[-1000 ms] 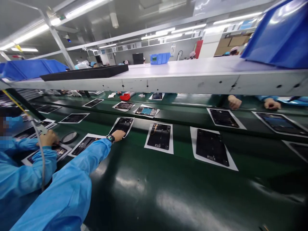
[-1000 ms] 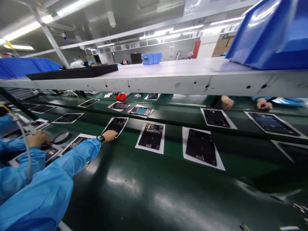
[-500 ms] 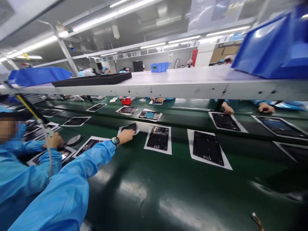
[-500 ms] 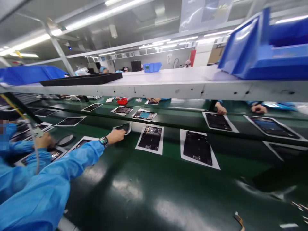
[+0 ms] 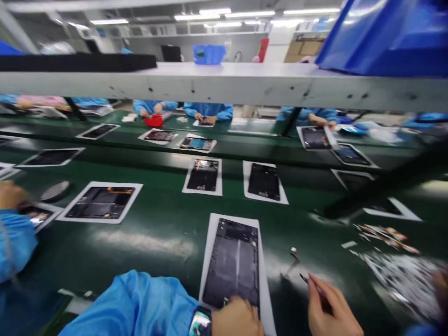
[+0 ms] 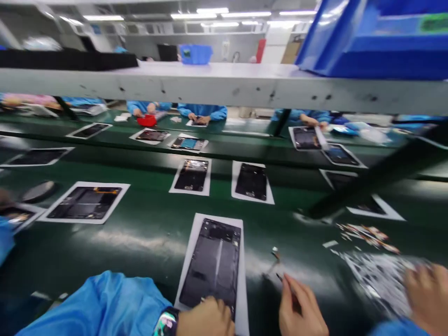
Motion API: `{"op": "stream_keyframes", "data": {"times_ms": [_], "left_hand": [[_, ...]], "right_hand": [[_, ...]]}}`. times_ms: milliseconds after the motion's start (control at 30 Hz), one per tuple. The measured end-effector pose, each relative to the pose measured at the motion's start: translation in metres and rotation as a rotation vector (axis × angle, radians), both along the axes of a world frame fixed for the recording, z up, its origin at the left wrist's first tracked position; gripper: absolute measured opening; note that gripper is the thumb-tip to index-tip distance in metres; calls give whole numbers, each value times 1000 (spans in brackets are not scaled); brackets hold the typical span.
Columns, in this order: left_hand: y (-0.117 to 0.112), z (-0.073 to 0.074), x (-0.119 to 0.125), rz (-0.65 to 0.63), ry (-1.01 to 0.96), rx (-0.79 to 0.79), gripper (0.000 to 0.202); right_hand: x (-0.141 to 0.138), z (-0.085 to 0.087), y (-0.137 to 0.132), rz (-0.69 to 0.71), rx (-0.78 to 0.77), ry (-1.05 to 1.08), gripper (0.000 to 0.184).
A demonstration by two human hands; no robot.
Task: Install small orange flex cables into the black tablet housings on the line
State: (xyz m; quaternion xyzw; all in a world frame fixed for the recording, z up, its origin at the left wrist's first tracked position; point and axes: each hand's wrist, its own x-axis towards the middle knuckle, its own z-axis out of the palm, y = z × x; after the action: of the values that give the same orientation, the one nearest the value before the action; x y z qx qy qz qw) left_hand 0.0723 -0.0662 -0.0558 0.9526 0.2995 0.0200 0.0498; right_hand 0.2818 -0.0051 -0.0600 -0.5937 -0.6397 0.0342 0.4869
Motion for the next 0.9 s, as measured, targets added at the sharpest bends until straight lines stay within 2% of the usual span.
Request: {"op": "stream_keyframes", "data": {"times_ms": [100, 167, 200, 267, 333, 433, 533, 667, 733, 800, 900], "left_hand": [[16, 27, -25, 13, -135, -68, 12], [44, 39, -48, 165, -224, -76, 11], [62, 40, -58, 266, -260, -46, 10], [100, 33, -79, 464, -322, 46, 12], [133, 18, -98, 604, -340, 84, 13], [162, -1, -124, 660, -348, 75, 9], [165, -9, -140, 639, -372, 53, 13], [155, -7, -147, 642, -420, 34, 13], [147, 1, -145, 676, -457, 47, 12], [136, 13, -136, 673, -583, 5, 15], [113, 39, -117, 563, -874, -254, 22]], "right_hand": [[7, 23, -8, 90, -85, 102, 19], [8, 38, -9, 115, -140, 162, 17], [8, 44, -9, 132, -157, 187, 17], [4, 52, -5, 177, -178, 233, 17], [-3, 57, 0, 241, -196, 272, 18], [-14, 61, 9, 324, -255, 304, 19], [-23, 65, 16, 374, -348, 337, 23], [-30, 70, 23, 444, -447, 386, 25], [-34, 70, 26, 491, -523, 409, 25], [-39, 68, 29, 545, -609, 441, 27], [-47, 62, 32, 648, -704, 487, 28]]}}
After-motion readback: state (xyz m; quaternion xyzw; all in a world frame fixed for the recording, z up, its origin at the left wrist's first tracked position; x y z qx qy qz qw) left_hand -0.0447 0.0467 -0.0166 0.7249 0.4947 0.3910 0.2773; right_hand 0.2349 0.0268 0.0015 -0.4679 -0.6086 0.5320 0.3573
